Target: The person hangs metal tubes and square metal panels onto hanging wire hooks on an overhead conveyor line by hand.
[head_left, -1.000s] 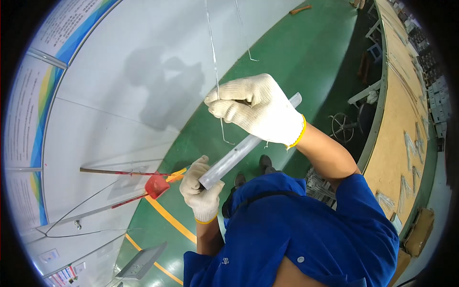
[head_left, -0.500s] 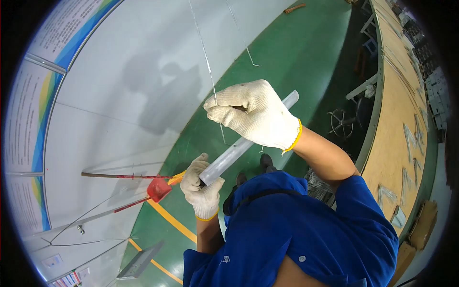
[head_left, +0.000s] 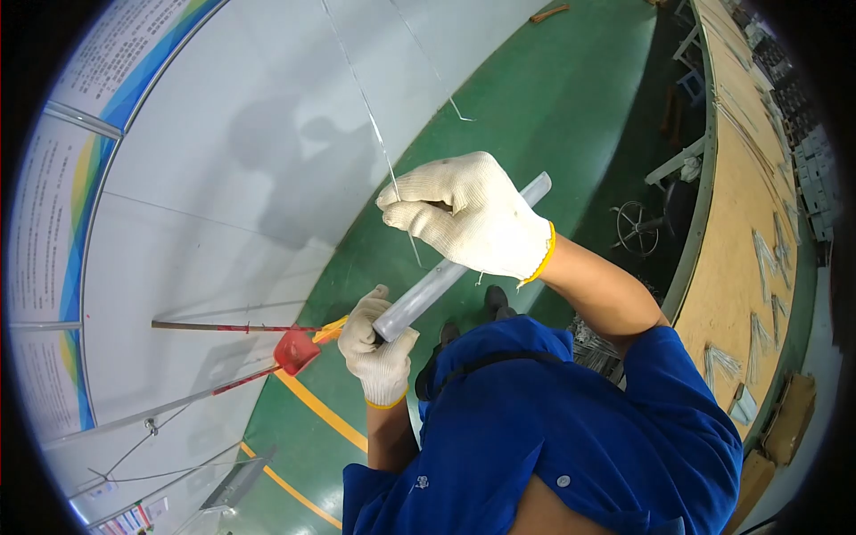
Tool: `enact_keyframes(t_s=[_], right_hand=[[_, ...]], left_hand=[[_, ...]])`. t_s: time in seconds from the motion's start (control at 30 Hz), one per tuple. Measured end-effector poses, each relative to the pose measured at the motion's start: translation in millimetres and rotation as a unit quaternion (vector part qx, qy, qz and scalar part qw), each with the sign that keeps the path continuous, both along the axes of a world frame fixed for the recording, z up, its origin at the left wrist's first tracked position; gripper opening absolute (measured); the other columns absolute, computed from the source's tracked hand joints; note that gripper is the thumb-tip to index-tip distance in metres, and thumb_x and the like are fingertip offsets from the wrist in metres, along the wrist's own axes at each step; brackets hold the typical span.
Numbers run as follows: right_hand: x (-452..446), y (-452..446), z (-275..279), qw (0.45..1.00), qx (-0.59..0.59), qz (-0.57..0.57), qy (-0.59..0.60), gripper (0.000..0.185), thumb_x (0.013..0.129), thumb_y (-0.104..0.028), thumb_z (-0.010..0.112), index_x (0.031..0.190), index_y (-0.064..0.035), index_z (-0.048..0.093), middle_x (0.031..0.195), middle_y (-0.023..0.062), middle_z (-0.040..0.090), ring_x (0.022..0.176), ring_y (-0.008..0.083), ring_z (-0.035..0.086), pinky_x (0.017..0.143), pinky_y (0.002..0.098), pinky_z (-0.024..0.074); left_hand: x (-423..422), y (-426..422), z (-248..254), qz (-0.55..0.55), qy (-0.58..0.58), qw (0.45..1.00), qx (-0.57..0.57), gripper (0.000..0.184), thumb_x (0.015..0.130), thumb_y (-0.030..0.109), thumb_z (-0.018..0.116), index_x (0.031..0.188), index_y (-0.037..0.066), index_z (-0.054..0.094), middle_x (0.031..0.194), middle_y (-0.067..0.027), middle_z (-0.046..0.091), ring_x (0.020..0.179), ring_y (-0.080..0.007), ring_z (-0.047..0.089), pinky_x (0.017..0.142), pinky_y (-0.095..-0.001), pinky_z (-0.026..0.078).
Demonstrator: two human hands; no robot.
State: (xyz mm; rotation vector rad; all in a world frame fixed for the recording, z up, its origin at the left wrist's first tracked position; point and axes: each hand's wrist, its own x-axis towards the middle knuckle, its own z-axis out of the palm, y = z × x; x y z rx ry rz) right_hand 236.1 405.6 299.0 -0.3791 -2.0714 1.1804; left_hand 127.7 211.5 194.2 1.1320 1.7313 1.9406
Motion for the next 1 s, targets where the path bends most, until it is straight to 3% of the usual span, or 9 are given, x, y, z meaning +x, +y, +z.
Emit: enact_keyframes(t_s=[0.07, 0.17, 0.27, 0.37, 0.5, 0.77, 0.9, 1.0], right_hand=[[-1, 3, -3, 0.998, 0.052, 0.005, 0.018, 0.016, 0.088, -0.005, 0.075, 0.101, 0.0035, 0.075, 0.089, 0.0145, 0.075, 0.074, 0.0175, 0.072, 0.067, 0.0285, 0.0593], [-2, 4, -5, 0.998, 0.053, 0.001, 0.018, 0.016, 0.087, -0.004, 0.075, 0.101, 0.0032, 0.075, 0.089, 0.0153, 0.075, 0.074, 0.0196, 0.073, 0.067, 0.0292, 0.0595], [-3, 1, -4, 1.000, -0.019, 0.001, -0.011, 0.016, 0.086, -0.002, 0.074, 0.101, 0.0031, 0.074, 0.090, 0.0157, 0.075, 0.075, 0.0206, 0.073, 0.069, 0.0298, 0.0598], [-6, 3, -9, 0.999, 0.039, 0.001, 0.015, 0.016, 0.085, 0.000, 0.072, 0.101, 0.0032, 0.074, 0.089, 0.0152, 0.075, 0.075, 0.0206, 0.073, 0.069, 0.0298, 0.0596], [-6, 2, -7, 1.000, 0.024, -0.002, -0.004, 0.016, 0.085, 0.002, 0.071, 0.100, 0.0031, 0.074, 0.089, 0.0148, 0.074, 0.076, 0.0214, 0.073, 0.069, 0.0302, 0.0595], [-1, -6, -5, 0.999, 0.013, -0.033, -0.020, 0.016, 0.086, -0.005, 0.075, 0.101, 0.0017, 0.074, 0.090, 0.0139, 0.074, 0.079, 0.0219, 0.073, 0.071, 0.0308, 0.0589], [19, -2, -22, 0.995, 0.101, -0.018, -0.009, 0.021, 0.093, -0.013, 0.071, 0.108, 0.0018, 0.072, 0.097, 0.0162, 0.074, 0.087, 0.0208, 0.072, 0.078, 0.0322, 0.0583], [60, 8, -44, 0.994, -0.039, -0.104, -0.012, 0.019, 0.093, -0.009, 0.070, 0.109, 0.0011, 0.073, 0.100, 0.0135, 0.074, 0.087, 0.0198, 0.072, 0.080, 0.0310, 0.0577]], left_hand=[[0, 0, 1, 0.002, 0.008, 1.000, -0.010, 0.027, 0.053, -0.006, 0.068, 0.069, 0.003, 0.048, 0.070, -0.0065, 0.057, 0.076, -0.0244, 0.063, 0.103, -0.0557, 0.048], [-4, -2, -2, 0.000, 0.016, 1.000, -0.009, 0.027, 0.054, -0.006, 0.068, 0.069, 0.003, 0.048, 0.071, -0.0067, 0.057, 0.076, -0.0241, 0.063, 0.103, -0.0557, 0.048], [-5, -3, 1, 0.006, 0.015, 1.000, -0.025, 0.026, 0.054, -0.006, 0.067, 0.069, 0.003, 0.048, 0.070, -0.0070, 0.057, 0.075, -0.0238, 0.062, 0.103, -0.0555, 0.048], [-8, -3, 3, 0.000, 0.027, 0.999, -0.019, 0.025, 0.054, -0.007, 0.065, 0.069, 0.003, 0.049, 0.069, -0.0073, 0.056, 0.074, -0.0235, 0.062, 0.103, -0.0547, 0.048], [-9, -5, 1, -0.006, 0.058, 0.998, -0.015, 0.024, 0.054, -0.007, 0.064, 0.070, 0.003, 0.050, 0.068, -0.0076, 0.056, 0.072, -0.0233, 0.061, 0.103, -0.0536, 0.049], [-10, -11, -3, 0.002, -0.007, 0.998, -0.058, 0.026, 0.053, -0.008, 0.065, 0.073, 0.002, 0.052, 0.075, -0.0083, 0.058, 0.075, -0.0218, 0.061, 0.104, -0.0549, 0.047], [-16, -21, -14, -0.003, -0.082, 0.995, -0.061, 0.027, 0.053, -0.007, 0.066, 0.075, 0.002, 0.053, 0.081, -0.0083, 0.061, 0.080, -0.0211, 0.060, 0.107, -0.0558, 0.043], [-15, -24, -15, 0.000, -0.083, 0.995, -0.061, 0.027, 0.053, -0.006, 0.067, 0.076, 0.001, 0.055, 0.082, -0.0082, 0.061, 0.083, -0.0221, 0.061, 0.108, -0.0557, 0.042]])
